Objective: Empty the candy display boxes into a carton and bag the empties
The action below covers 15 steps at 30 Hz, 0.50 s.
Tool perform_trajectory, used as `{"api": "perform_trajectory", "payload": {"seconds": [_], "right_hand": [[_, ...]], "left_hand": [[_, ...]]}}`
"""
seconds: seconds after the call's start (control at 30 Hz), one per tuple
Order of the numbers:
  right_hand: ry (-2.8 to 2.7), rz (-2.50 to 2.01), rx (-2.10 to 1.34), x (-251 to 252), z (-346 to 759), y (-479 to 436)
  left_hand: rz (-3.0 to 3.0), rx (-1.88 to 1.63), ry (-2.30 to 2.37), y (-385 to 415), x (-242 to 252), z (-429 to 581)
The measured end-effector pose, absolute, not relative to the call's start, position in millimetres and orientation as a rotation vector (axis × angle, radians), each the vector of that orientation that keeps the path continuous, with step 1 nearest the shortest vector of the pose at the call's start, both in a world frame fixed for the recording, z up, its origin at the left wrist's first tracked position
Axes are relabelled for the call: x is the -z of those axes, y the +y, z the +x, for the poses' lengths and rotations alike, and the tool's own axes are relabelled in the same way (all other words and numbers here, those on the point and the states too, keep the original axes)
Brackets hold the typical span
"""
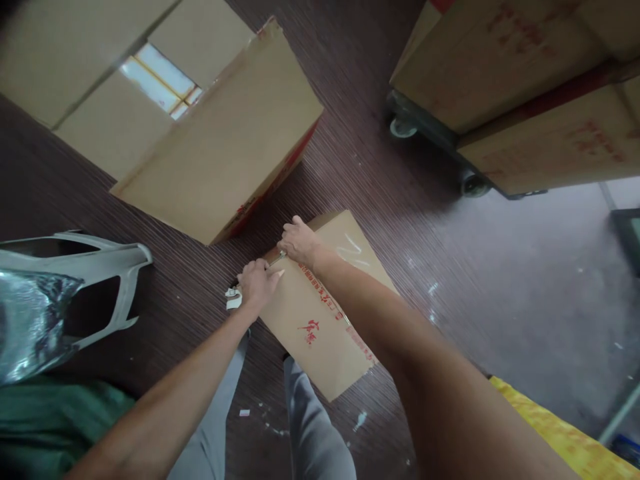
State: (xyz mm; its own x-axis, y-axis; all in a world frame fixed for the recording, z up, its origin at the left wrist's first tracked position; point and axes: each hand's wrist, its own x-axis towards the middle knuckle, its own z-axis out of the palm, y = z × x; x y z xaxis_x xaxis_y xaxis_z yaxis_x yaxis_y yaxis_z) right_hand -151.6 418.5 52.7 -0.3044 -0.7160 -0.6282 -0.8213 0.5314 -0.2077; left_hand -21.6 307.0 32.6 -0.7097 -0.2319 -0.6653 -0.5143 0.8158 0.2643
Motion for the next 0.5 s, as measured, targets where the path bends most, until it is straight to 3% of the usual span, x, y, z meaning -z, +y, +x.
{"api": "perform_trajectory", "payload": {"seconds": [0.33, 0.5], "right_hand": [[2.11, -1.286, -0.2, -46.3, -156.4, 433.2], [2.292, -1.081, -0.151, -58.1, -176.0, 477.2]], "left_hand": [[-0.459, -0.512, 2.333, 302.5, -29.2, -22.5], [-0.432, -0.564, 2.378, 299.9, -37.9, -16.9]]}}
